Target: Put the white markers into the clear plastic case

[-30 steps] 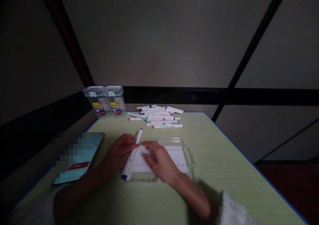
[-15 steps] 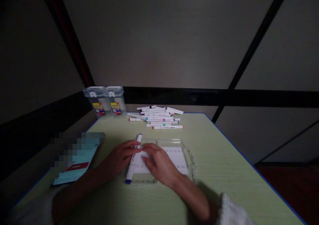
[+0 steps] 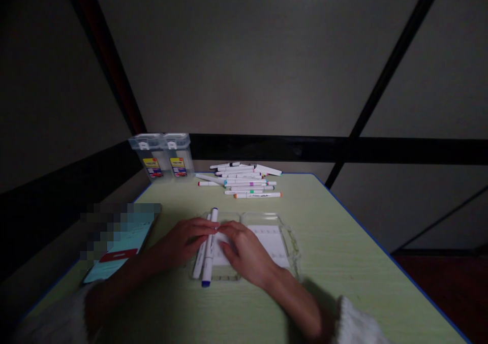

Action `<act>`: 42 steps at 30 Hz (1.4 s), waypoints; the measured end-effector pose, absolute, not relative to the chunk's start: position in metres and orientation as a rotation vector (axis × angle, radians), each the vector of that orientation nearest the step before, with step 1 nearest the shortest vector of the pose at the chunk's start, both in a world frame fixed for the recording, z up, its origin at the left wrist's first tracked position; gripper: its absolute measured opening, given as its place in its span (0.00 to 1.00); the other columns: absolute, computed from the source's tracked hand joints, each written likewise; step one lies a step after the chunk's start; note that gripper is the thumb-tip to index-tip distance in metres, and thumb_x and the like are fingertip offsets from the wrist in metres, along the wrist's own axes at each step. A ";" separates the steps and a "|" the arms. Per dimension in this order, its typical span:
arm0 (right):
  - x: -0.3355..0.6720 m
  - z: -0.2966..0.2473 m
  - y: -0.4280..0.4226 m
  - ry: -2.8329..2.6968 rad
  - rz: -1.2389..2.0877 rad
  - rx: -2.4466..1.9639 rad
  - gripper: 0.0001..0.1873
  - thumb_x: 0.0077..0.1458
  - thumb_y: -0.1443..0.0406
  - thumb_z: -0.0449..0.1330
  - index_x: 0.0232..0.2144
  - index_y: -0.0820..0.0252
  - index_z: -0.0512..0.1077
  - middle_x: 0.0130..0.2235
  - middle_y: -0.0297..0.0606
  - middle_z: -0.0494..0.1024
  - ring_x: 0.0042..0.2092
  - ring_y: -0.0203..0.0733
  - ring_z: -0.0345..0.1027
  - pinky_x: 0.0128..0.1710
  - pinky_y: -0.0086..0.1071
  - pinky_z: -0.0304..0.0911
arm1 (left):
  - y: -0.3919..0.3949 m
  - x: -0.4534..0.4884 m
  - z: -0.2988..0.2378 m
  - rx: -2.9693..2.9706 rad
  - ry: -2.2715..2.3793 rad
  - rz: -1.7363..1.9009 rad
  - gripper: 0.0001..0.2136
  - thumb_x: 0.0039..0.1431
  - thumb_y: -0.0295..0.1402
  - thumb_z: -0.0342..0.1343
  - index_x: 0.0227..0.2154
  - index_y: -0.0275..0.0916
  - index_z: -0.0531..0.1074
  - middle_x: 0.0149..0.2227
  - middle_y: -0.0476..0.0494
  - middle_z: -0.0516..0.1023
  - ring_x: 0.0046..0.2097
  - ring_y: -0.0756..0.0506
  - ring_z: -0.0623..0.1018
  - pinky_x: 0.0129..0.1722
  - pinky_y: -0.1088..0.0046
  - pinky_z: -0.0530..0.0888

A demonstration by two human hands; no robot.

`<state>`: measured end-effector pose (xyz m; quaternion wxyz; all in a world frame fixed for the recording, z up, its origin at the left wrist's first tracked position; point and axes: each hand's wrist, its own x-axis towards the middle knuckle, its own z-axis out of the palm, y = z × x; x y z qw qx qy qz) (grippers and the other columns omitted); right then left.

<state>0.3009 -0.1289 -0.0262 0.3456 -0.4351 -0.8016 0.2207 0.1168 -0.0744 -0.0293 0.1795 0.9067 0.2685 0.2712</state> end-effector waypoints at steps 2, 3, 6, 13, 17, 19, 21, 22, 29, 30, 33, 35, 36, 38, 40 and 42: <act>0.301 -0.026 -0.129 -2.097 0.556 -1.142 0.16 0.51 0.72 0.51 0.43 0.60 0.68 0.42 0.43 0.71 0.45 0.42 0.63 0.47 0.38 0.59 | -0.072 0.115 -0.031 2.551 0.745 0.764 0.12 0.52 0.24 0.47 0.38 0.36 0.72 0.42 0.39 0.75 0.45 0.47 0.73 0.46 0.65 0.68; 0.301 -0.026 -0.129 -2.108 0.548 -1.143 0.15 0.51 0.72 0.51 0.42 0.61 0.69 0.42 0.43 0.71 0.44 0.42 0.63 0.46 0.37 0.59 | -0.070 0.113 -0.031 2.546 0.729 0.763 0.12 0.53 0.24 0.47 0.38 0.36 0.72 0.42 0.40 0.75 0.45 0.47 0.73 0.47 0.65 0.68; 0.301 -0.023 -0.131 -2.181 0.496 -1.096 0.15 0.52 0.72 0.49 0.40 0.62 0.70 0.39 0.43 0.71 0.42 0.40 0.63 0.44 0.34 0.60 | -0.064 0.111 -0.034 2.518 0.646 0.790 0.12 0.53 0.23 0.46 0.36 0.38 0.72 0.41 0.42 0.76 0.44 0.48 0.73 0.47 0.65 0.67; 0.301 -0.017 -0.136 -2.462 0.343 -0.987 0.21 0.53 0.73 0.45 0.49 0.59 0.65 0.34 0.41 0.68 0.37 0.40 0.61 0.38 0.32 0.61 | -0.058 0.110 -0.036 2.424 0.560 0.857 0.11 0.53 0.22 0.46 0.33 0.39 0.73 0.45 0.40 0.73 0.46 0.47 0.71 0.45 0.64 0.67; 0.301 -0.018 -0.135 -2.490 0.314 -1.029 0.23 0.52 0.74 0.47 0.50 0.57 0.64 0.34 0.40 0.67 0.38 0.41 0.59 0.39 0.34 0.58 | -0.058 0.110 -0.035 2.406 0.583 0.839 0.12 0.54 0.24 0.46 0.33 0.40 0.74 0.45 0.40 0.72 0.45 0.47 0.71 0.45 0.64 0.67; 0.301 -0.019 -0.134 -2.488 0.312 -1.057 0.23 0.51 0.75 0.48 0.49 0.56 0.65 0.34 0.40 0.67 0.38 0.41 0.59 0.38 0.35 0.58 | -0.058 0.110 -0.035 2.414 0.579 0.828 0.11 0.55 0.25 0.46 0.34 0.40 0.74 0.45 0.40 0.72 0.45 0.47 0.72 0.45 0.64 0.67; 0.301 -0.019 -0.133 -2.480 0.333 -1.074 0.24 0.51 0.75 0.48 0.49 0.55 0.64 0.34 0.40 0.67 0.39 0.41 0.59 0.39 0.35 0.57 | -0.057 0.110 -0.036 2.429 0.569 0.820 0.11 0.55 0.25 0.46 0.35 0.40 0.74 0.46 0.39 0.72 0.45 0.47 0.71 0.45 0.64 0.67; 0.301 -0.019 -0.133 -2.474 0.352 -1.075 0.24 0.50 0.75 0.49 0.50 0.55 0.64 0.35 0.40 0.67 0.39 0.41 0.58 0.39 0.35 0.57 | -0.057 0.110 -0.036 2.436 0.569 0.820 0.12 0.55 0.25 0.46 0.35 0.40 0.74 0.46 0.39 0.72 0.45 0.47 0.71 0.45 0.64 0.67; 0.301 -0.019 -0.132 -2.404 0.476 -1.034 0.27 0.48 0.78 0.48 0.50 0.57 0.64 0.38 0.41 0.67 0.42 0.40 0.59 0.44 0.34 0.57 | -0.058 0.111 -0.036 2.445 0.594 0.781 0.12 0.55 0.24 0.46 0.36 0.40 0.74 0.47 0.40 0.71 0.47 0.46 0.70 0.46 0.64 0.66; 0.301 -0.020 -0.132 -2.398 0.480 -1.026 0.26 0.49 0.78 0.48 0.50 0.57 0.64 0.38 0.41 0.67 0.42 0.40 0.59 0.45 0.34 0.57 | -0.058 0.111 -0.036 2.447 0.599 0.774 0.12 0.55 0.25 0.46 0.36 0.40 0.74 0.48 0.40 0.71 0.47 0.46 0.70 0.46 0.64 0.66; 0.301 -0.021 -0.131 -2.398 0.478 -1.004 0.26 0.49 0.78 0.48 0.50 0.57 0.63 0.40 0.41 0.67 0.44 0.40 0.59 0.46 0.34 0.56 | -0.056 0.111 -0.039 2.467 0.602 0.763 0.12 0.56 0.26 0.45 0.36 0.40 0.74 0.48 0.40 0.71 0.47 0.45 0.69 0.46 0.64 0.66; 0.301 -0.022 -0.131 -2.405 0.469 -1.002 0.26 0.49 0.78 0.48 0.50 0.58 0.63 0.40 0.42 0.67 0.44 0.40 0.59 0.47 0.34 0.56 | -0.054 0.111 -0.041 2.494 0.591 0.758 0.12 0.56 0.27 0.45 0.37 0.40 0.73 0.49 0.40 0.70 0.48 0.45 0.69 0.47 0.64 0.65; 0.301 -0.022 -0.130 -2.412 0.463 -1.003 0.26 0.49 0.77 0.48 0.51 0.58 0.63 0.40 0.42 0.67 0.44 0.40 0.59 0.47 0.34 0.56 | -0.054 0.111 -0.042 2.508 0.589 0.753 0.12 0.57 0.28 0.45 0.38 0.39 0.73 0.49 0.39 0.69 0.48 0.45 0.69 0.47 0.64 0.65; 0.302 -0.023 -0.130 -2.426 0.446 -1.005 0.26 0.49 0.77 0.48 0.51 0.59 0.63 0.40 0.42 0.68 0.44 0.40 0.59 0.47 0.34 0.56 | -0.054 0.111 -0.042 2.530 0.598 0.735 0.13 0.57 0.28 0.44 0.39 0.39 0.72 0.50 0.39 0.69 0.49 0.45 0.68 0.48 0.64 0.64; 0.301 -0.023 -0.130 -2.438 0.430 -1.006 0.25 0.49 0.77 0.48 0.50 0.61 0.63 0.41 0.43 0.68 0.45 0.41 0.59 0.47 0.34 0.56 | -0.055 0.111 -0.041 2.543 0.619 0.705 0.13 0.57 0.28 0.44 0.40 0.39 0.72 0.50 0.39 0.68 0.50 0.45 0.68 0.49 0.64 0.64; 0.301 -0.022 -0.130 -2.443 0.422 -1.007 0.25 0.49 0.77 0.48 0.50 0.62 0.63 0.42 0.43 0.68 0.45 0.41 0.58 0.48 0.34 0.56 | -0.056 0.112 -0.039 2.545 0.644 0.681 0.13 0.57 0.28 0.44 0.40 0.39 0.72 0.51 0.40 0.67 0.50 0.45 0.67 0.49 0.65 0.64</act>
